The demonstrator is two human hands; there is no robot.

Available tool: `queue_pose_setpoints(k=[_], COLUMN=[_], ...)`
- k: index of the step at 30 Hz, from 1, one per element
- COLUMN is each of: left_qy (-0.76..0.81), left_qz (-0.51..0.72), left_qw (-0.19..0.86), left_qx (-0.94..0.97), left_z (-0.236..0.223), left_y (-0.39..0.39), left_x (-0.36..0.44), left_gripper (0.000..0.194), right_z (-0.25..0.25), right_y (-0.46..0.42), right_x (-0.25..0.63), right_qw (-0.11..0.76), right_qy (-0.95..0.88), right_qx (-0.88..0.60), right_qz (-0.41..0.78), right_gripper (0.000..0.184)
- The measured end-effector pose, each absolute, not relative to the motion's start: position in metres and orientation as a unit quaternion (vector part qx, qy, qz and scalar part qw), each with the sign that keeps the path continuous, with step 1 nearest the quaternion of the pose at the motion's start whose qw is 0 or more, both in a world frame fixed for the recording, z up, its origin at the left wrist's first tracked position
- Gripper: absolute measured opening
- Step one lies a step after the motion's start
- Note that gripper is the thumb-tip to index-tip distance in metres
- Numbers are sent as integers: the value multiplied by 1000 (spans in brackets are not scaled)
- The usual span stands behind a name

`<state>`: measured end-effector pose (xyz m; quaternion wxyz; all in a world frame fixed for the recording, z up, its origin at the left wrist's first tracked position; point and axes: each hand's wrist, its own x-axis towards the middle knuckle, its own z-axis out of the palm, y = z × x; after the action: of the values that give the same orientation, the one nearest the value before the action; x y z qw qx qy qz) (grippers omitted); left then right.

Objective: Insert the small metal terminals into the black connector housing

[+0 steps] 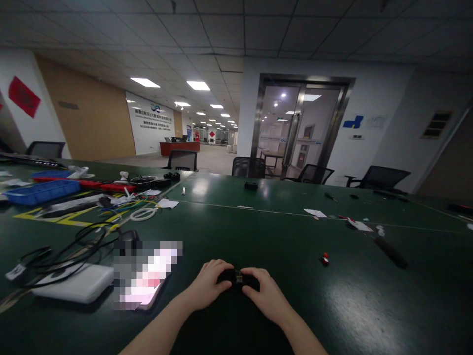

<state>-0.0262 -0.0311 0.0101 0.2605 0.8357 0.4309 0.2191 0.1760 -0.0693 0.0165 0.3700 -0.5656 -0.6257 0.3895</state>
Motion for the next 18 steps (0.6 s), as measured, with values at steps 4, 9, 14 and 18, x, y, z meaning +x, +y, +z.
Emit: queue_pose_setpoints(k=[4,9,14,18], left_qy=[433,432,432,444], left_qz=[220,222,231,227], left_qw=[253,252,250,249], left_qx=[837,837,835,830], left_z=[8,7,7,7], left_y=[-31,-29,-31,-31], left_x=[-26,-27,-26,-25], left_gripper=[34,35,39,47], right_z=[17,19,15,10], right_y=[-69,-70,-67,-64], right_x=[176,175,176,176], right_qw=[382,379,377,391], right_qy=[-618,-624,-636,-634], right_qx=[-564,-561,-555,-549], right_qz=[394,391,382,380], right_gripper=[32,32,31,30])
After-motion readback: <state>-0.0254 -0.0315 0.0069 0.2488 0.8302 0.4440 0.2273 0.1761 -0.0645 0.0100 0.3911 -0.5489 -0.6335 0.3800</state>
